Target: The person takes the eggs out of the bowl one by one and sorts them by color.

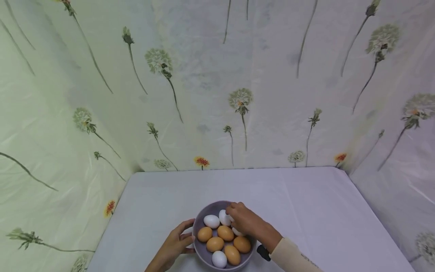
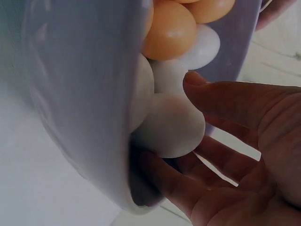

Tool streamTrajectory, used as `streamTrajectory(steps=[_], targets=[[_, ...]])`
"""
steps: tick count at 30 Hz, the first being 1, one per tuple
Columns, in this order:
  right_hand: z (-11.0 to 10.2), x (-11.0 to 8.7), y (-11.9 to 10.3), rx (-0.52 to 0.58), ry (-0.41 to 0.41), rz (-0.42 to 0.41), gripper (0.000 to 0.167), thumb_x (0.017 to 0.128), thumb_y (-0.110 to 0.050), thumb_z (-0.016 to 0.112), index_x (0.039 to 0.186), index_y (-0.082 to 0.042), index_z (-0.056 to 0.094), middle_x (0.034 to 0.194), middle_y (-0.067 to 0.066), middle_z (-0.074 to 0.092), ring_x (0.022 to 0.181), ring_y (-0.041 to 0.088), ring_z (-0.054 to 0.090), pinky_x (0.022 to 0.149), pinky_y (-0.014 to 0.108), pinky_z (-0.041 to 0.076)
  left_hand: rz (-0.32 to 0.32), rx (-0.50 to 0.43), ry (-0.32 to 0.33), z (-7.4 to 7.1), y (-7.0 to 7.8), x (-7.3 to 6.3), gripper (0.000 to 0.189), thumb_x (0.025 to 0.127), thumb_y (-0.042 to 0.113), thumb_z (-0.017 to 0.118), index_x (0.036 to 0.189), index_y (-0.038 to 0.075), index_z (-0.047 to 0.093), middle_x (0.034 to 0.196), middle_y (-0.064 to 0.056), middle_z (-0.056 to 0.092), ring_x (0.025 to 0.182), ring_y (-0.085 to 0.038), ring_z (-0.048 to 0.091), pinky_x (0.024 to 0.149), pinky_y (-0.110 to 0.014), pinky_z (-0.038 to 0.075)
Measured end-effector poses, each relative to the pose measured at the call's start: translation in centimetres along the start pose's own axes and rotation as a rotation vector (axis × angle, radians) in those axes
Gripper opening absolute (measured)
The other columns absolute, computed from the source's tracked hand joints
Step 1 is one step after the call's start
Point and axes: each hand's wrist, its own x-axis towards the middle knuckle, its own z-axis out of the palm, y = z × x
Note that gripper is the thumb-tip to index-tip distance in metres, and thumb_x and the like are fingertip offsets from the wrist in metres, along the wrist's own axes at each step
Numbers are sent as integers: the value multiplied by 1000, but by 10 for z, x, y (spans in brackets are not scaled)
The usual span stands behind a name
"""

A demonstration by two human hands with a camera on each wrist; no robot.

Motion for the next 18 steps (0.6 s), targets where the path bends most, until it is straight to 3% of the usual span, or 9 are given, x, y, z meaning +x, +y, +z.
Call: streamTrajectory(steps=[18], targets=[[13,-3,5,-126,108,-120,33,77,8,75,107,-4,67,106,8,65,94,23,58,75,31,57,-15,-1,4,0,1,0,59,95,1,58,150,1,37,159,-27,30,130,-43,54,79,-44,64]])
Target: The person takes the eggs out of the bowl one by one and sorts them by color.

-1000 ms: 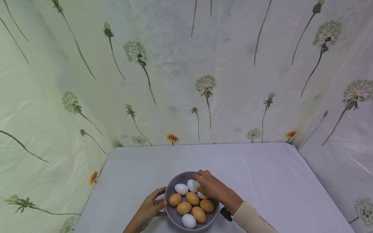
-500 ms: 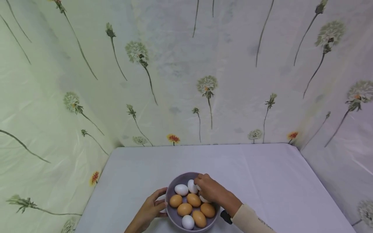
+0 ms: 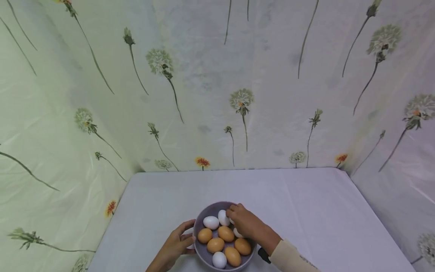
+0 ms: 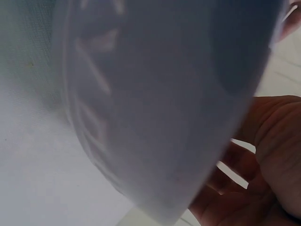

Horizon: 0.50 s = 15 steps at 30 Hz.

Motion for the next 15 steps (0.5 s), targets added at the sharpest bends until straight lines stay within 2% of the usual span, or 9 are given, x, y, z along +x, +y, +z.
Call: streamTrajectory(steps=[5,15], targets=[[1,-2,0,-24,32,-24,32,77,9,75,106,-4,67,105,8,65,92,24,59,75,31,57,5,6,1,1,-1,0,60,95,-1,58,151,0,36,159,-27,28,130,-45,53,79,-45,64],[-10,-3,0,26,11,-22,25,86,5,70,109,-2,66,107,8,63,92,23,57,75,31,56,6,1,-9,0,-1,-1,60,96,-1,58,151,0,35,159,-27,28,131,-44,53,79,-44,64]])
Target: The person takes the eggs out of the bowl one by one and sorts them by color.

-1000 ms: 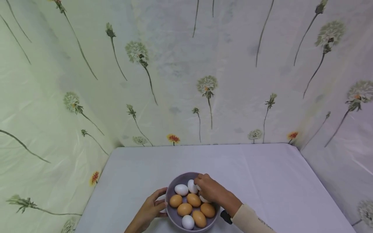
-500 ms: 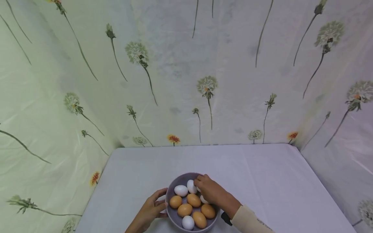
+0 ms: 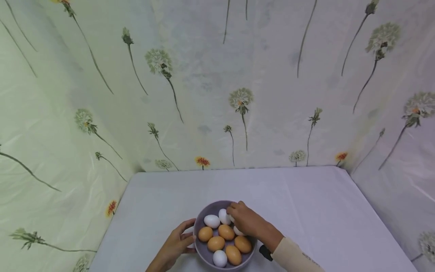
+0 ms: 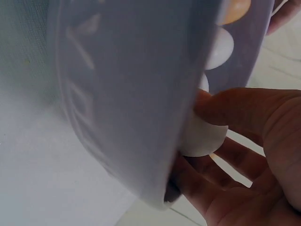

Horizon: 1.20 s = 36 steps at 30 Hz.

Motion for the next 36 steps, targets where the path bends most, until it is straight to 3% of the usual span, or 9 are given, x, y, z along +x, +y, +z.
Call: streamTrajectory(steps=[12,18,27,36], targets=[[-22,2,-5,74,-56,116,25,90,-2,69,114,-7,64,113,7,62,98,21,55,74,31,55,15,-1,-31,0,0,0,60,97,1,58,152,0,34,158,-28,28,128,-43,56,81,-43,63],[-40,1,-4,86,-18,160,26,89,-3,71,113,-11,65,115,5,63,105,24,58,77,32,58,22,-3,-38,-2,-1,3,60,97,2,58,152,0,34,159,-28,28,129,-42,55,82,-44,63],[-64,-6,-2,116,24,216,28,90,-6,71,118,-7,65,122,6,64,113,28,60,87,41,58,12,13,-27,-2,0,0,59,97,2,57,152,0,34,159,-28,27,132,-44,52,82,-44,63],[-76,-24,11,125,105,238,33,84,2,74,115,-4,65,117,11,66,102,26,63,74,32,61,-2,19,-32,-2,1,0,60,98,3,56,153,1,33,160,-28,26,130,-43,54,82,-42,63]])
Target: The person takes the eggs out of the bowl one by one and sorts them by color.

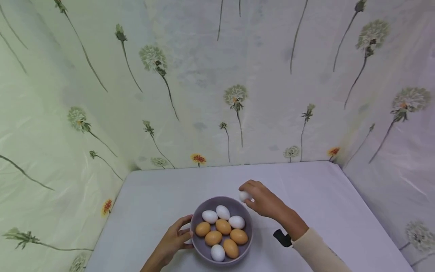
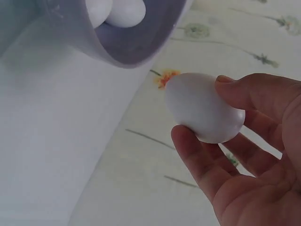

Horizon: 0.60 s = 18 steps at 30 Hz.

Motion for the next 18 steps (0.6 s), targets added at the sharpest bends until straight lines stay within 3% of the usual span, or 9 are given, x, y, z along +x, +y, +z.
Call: streamTrajectory(steps=[18], targets=[[-24,-41,37,-27,51,122,34,83,3,75,114,-1,65,115,15,66,98,28,64,68,33,60,-23,12,-3,1,1,0,61,97,1,57,153,2,33,159,-28,25,134,-46,49,82,-43,63]])
